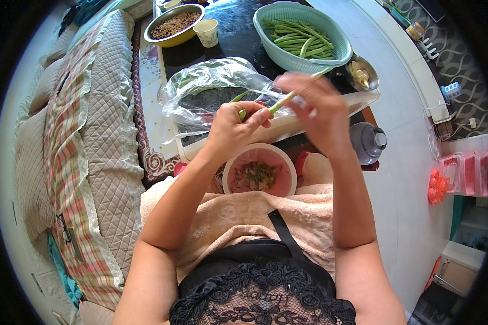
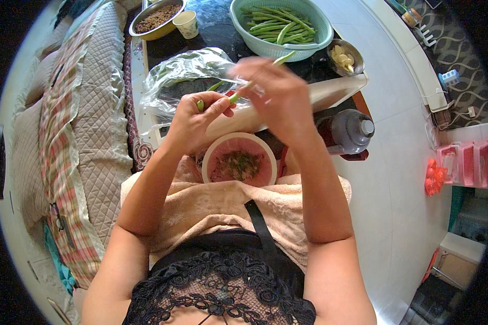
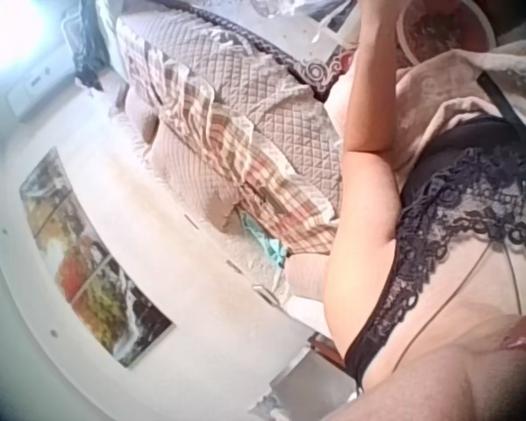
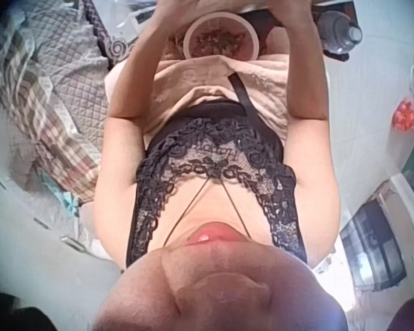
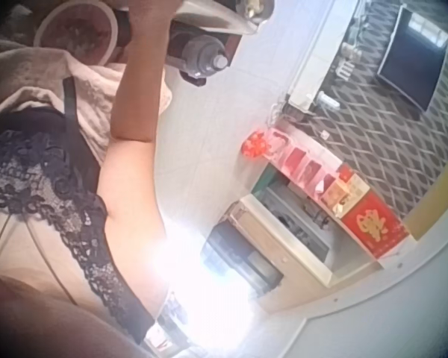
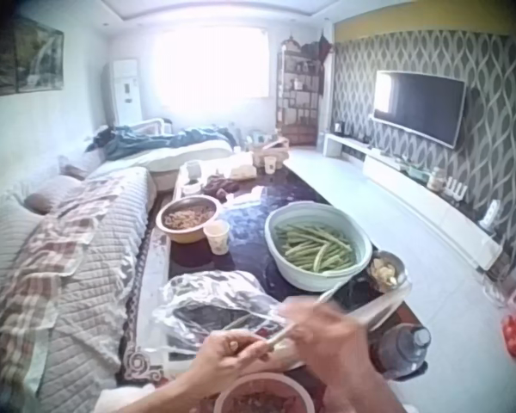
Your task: The person sits on the floor and snaps the ends off green beans by hand, placing the trimmed beans into a bowl on their lap. They continue this process with multiple beans from a plastic bag.
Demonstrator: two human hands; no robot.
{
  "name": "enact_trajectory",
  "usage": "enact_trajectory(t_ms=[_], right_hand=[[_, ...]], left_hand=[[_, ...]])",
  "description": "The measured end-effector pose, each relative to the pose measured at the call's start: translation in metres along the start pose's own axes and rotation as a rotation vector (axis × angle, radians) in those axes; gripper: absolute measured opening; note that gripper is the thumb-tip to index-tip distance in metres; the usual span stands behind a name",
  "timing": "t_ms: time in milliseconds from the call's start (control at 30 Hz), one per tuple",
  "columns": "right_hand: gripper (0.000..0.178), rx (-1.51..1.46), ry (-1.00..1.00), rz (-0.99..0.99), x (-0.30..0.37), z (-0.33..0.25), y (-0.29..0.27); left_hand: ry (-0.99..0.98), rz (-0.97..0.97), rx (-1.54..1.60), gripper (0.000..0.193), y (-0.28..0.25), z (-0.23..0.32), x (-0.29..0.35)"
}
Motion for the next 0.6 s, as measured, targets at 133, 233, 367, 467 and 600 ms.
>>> enact_trajectory(t_ms=[133, 233, 367, 467, 600], right_hand=[[0.021, 0.147, -0.124, -0.167, 0.011, -0.015, 0.027], [0.02, 0.178, -0.108, -0.236, 0.008, -0.016, 0.028], [0.019, 0.207, -0.093, -0.241, 0.012, -0.013, 0.03], [0.018, 0.207, -0.093, -0.242, 0.011, -0.015, 0.031], [0.017, 0.188, -0.082, -0.233, 0.013, -0.015, 0.034]], left_hand=[[0.04, -0.078, 0.116, 0.021, 0.001, 0.008, 0.001], [0.043, -0.06, 0.032, 0.019, -0.004, 0.005, 0.0], [0.055, 0.008, -0.04, 0.017, -0.013, 0.004, -0.001], [0.047, 0.023, -0.041, 0.016, -0.015, 0.003, -0.001], [0.051, 0.051, 0.044, 0.016, -0.018, 0.002, 0.0]])
Point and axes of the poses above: each hand's wrist, its own x-axis away from the middle knuckle, its own y-axis out of the palm, z = x × y, the point moved 10 cm from there along -x, towards the middle knuckle, and after that the axes turned 8 degrees about -y, right-handed, at the moved point
